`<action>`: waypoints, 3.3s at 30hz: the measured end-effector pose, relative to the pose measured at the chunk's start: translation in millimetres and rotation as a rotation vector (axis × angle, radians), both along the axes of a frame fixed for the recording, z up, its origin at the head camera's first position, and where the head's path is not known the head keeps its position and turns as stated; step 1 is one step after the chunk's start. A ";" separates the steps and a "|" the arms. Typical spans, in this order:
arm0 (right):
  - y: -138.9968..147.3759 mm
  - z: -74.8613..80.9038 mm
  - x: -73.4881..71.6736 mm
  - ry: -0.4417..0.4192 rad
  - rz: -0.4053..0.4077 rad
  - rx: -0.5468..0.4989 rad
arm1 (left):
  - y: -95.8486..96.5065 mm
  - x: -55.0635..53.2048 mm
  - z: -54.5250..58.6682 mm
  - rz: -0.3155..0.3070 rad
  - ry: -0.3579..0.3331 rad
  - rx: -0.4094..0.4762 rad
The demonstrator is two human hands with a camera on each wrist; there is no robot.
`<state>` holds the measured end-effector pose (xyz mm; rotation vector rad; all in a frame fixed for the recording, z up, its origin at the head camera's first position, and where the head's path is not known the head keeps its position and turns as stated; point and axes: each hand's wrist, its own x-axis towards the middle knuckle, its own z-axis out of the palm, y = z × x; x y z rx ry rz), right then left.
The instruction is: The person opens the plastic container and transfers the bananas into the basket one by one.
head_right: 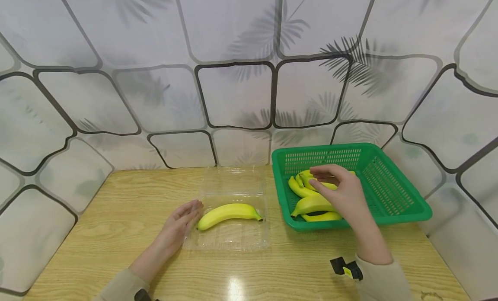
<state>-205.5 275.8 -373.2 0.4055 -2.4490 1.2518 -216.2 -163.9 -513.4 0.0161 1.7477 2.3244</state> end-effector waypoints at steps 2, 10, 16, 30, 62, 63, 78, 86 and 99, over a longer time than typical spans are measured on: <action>-3.3 0.8 -0.3 0.000 0.014 -0.008 | -0.1 0.2 -0.4 0.001 0.004 -0.005; -13.9 5.1 0.3 -0.010 0.031 -0.007 | 0.4 1.0 -0.6 0.002 -0.001 0.008; -19.6 8.4 2.3 0.004 0.043 0.019 | 0.6 0.4 -0.6 0.001 0.011 0.002; -41.7 12.4 10.0 0.057 0.129 0.066 | 0.6 -0.6 -0.2 -0.004 0.004 0.009; -102.5 -15.6 1.4 -0.014 0.334 0.076 | 0.9 0.2 0.6 -0.005 0.001 0.014; -104.4 -16.1 1.2 -0.017 0.341 0.075 | 0.9 0.3 0.4 -0.007 0.004 0.013; -127.4 -29.6 1.1 -0.085 0.384 0.088 | -0.1 0.9 -1.3 -0.013 0.011 0.014; -136.7 -39.1 -2.1 -0.093 0.403 0.112 | -0.5 1.2 -1.6 -0.019 0.014 0.009; -148.2 -53.9 -8.0 -0.145 0.383 0.174 | -0.2 -0.5 -1.6 -0.015 0.002 0.019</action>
